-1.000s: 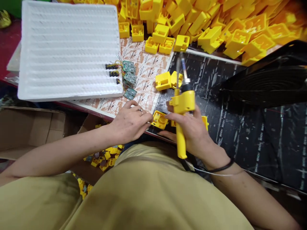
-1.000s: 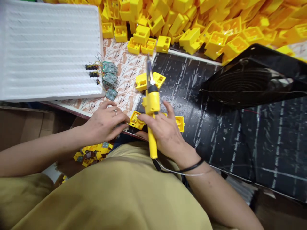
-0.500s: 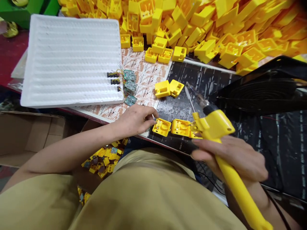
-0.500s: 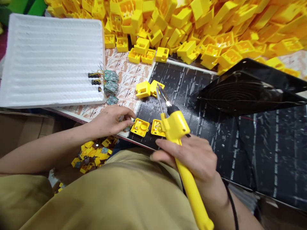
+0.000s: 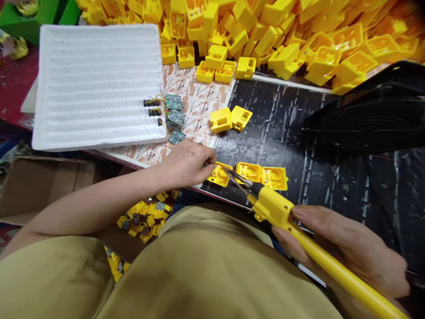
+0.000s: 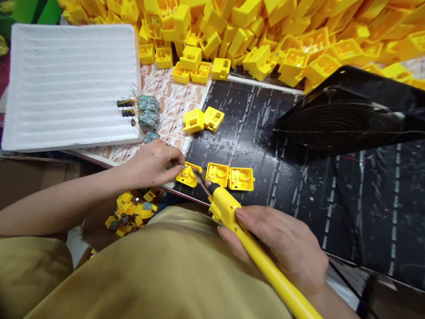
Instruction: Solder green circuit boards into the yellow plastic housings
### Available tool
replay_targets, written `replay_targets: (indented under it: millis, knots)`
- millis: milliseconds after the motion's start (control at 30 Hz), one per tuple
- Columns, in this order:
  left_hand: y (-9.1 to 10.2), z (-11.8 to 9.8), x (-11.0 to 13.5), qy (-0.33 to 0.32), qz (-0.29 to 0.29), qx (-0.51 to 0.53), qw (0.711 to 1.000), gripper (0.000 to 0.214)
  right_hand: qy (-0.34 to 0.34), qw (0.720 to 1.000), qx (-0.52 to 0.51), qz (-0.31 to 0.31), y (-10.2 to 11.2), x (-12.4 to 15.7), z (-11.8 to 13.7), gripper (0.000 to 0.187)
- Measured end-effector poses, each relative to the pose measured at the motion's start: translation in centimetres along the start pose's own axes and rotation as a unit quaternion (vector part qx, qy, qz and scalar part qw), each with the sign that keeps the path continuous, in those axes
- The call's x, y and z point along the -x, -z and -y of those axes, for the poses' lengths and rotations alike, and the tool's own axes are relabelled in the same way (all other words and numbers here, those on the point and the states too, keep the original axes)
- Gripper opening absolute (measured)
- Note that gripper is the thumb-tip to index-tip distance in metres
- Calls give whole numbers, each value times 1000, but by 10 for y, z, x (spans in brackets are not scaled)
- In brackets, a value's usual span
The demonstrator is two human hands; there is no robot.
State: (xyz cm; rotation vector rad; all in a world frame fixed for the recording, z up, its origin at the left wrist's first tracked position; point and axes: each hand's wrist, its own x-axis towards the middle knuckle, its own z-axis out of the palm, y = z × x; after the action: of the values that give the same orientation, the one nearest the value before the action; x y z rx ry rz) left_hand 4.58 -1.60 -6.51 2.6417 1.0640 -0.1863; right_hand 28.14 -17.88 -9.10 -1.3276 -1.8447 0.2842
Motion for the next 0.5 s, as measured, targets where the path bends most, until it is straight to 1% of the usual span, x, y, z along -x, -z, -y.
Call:
replay_targets:
  millis: [67, 100, 167, 233, 267, 367, 400, 500]
  knots:
    - [1, -1, -1, -7, 8, -14, 1000, 23, 57, 998, 6, 12, -3, -10, 4, 28]
    - [2, -2, -2, -10, 12, -20, 1000, 23, 68, 997, 15, 17, -3, -15, 7, 21]
    - [3, -3, -3, -14, 19, -30, 999, 24, 67, 997, 31, 27, -3, -24, 11, 4]
    - [4, -4, -3, -13, 23, -35, 999, 24, 85, 994, 42, 47, -3, -31, 13, 14]
    - [5, -4, -4, -10, 23, -38, 999, 24, 102, 993, 44, 51, -4, -33, 14, 16]
    - [6, -6, -4, -2, 30, -41, 999, 25, 140, 988, 32, 49, -4, -34, 15, 8]
    - [6, -7, -4, 0, 32, -41, 999, 25, 144, 988, 27, 47, -3, -34, 14, 10]
    - [7, -7, -4, 3, 35, -37, 999, 24, 131, 988, 44, 62, 5, -32, 11, 7]
